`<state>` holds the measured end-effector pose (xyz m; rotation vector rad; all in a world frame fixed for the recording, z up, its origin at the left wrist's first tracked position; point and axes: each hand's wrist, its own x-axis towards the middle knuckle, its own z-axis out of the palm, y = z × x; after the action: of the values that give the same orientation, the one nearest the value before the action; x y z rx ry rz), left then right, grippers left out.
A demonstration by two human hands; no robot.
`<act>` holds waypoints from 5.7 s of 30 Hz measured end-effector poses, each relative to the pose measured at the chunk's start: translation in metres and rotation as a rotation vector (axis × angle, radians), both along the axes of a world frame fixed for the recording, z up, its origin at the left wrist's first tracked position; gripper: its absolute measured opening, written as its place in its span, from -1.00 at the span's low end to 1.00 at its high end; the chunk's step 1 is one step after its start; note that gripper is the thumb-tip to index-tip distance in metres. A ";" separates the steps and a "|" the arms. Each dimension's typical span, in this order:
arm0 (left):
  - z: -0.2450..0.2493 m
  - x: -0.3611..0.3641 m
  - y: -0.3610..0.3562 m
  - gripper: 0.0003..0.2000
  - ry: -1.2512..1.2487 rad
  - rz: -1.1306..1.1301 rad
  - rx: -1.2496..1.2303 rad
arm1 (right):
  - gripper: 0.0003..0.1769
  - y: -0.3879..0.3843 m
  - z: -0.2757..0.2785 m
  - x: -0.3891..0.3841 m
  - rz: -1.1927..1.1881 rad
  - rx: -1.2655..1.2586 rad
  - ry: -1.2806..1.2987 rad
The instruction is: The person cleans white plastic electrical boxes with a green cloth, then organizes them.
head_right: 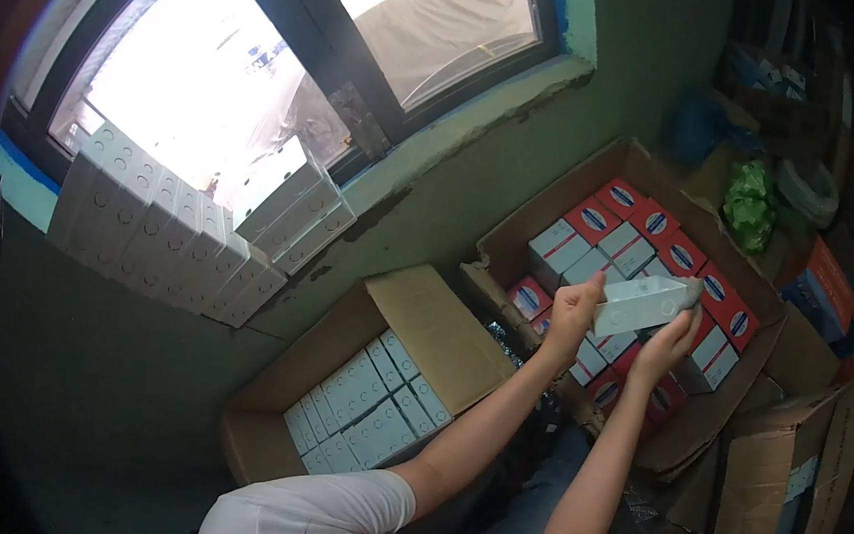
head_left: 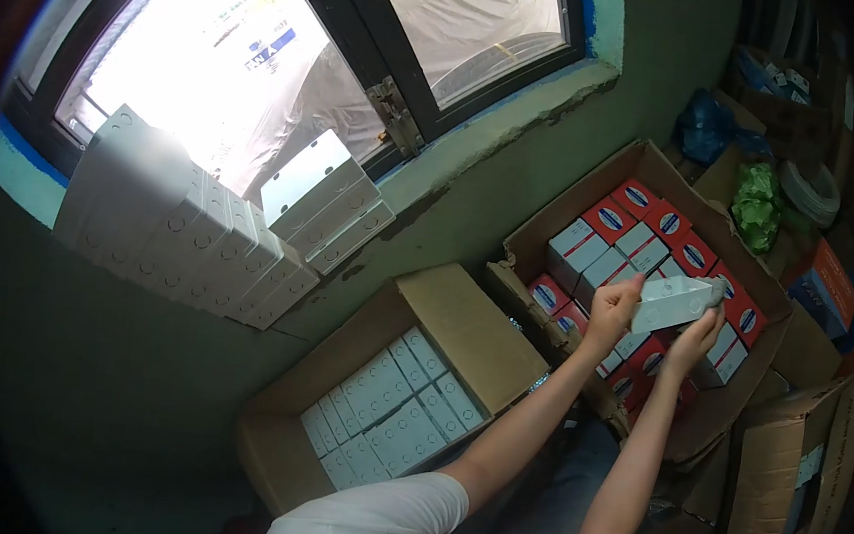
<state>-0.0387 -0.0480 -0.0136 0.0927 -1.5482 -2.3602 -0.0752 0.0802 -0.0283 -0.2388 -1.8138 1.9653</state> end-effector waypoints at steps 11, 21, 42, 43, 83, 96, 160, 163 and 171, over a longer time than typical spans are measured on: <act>0.024 0.004 -0.007 -0.54 -0.062 -0.528 -0.102 | -0.58 0.017 0.005 0.003 -0.120 -0.125 -0.021; 0.020 0.008 0.003 -0.47 -0.072 -0.825 -0.058 | -0.61 0.026 0.002 0.002 -0.253 -0.307 -0.045; -0.023 -0.020 -0.026 -0.39 -0.129 0.665 -0.227 | -0.63 -0.050 0.028 0.034 0.313 0.556 0.286; -0.022 -0.018 -0.027 -0.40 -0.134 0.676 -0.216 | -0.64 -0.059 0.033 0.039 0.362 0.566 0.328; -0.008 -0.009 -0.043 -0.48 -0.137 0.436 -0.256 | -0.67 -0.051 0.017 0.039 0.019 0.499 0.267; 0.027 0.005 -0.039 -0.44 -0.351 -0.701 -0.378 | -0.53 -0.021 -0.009 0.023 0.060 -0.213 -0.194; -0.002 -0.016 -0.036 -0.67 -0.385 -0.053 0.229 | -0.57 -0.027 0.011 0.026 0.141 0.770 0.153; -0.003 -0.012 -0.023 -0.69 -0.344 -0.119 -0.019 | -0.59 -0.038 0.018 0.037 0.259 0.733 0.159; 0.010 -0.014 -0.019 -0.63 -0.198 0.242 0.144 | -0.58 -0.040 0.006 0.035 0.237 0.768 0.107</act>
<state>-0.0523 -0.0666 -0.0038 0.5308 -1.3583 -2.3201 -0.0407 0.0399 -0.0222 0.3307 -2.4396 1.2343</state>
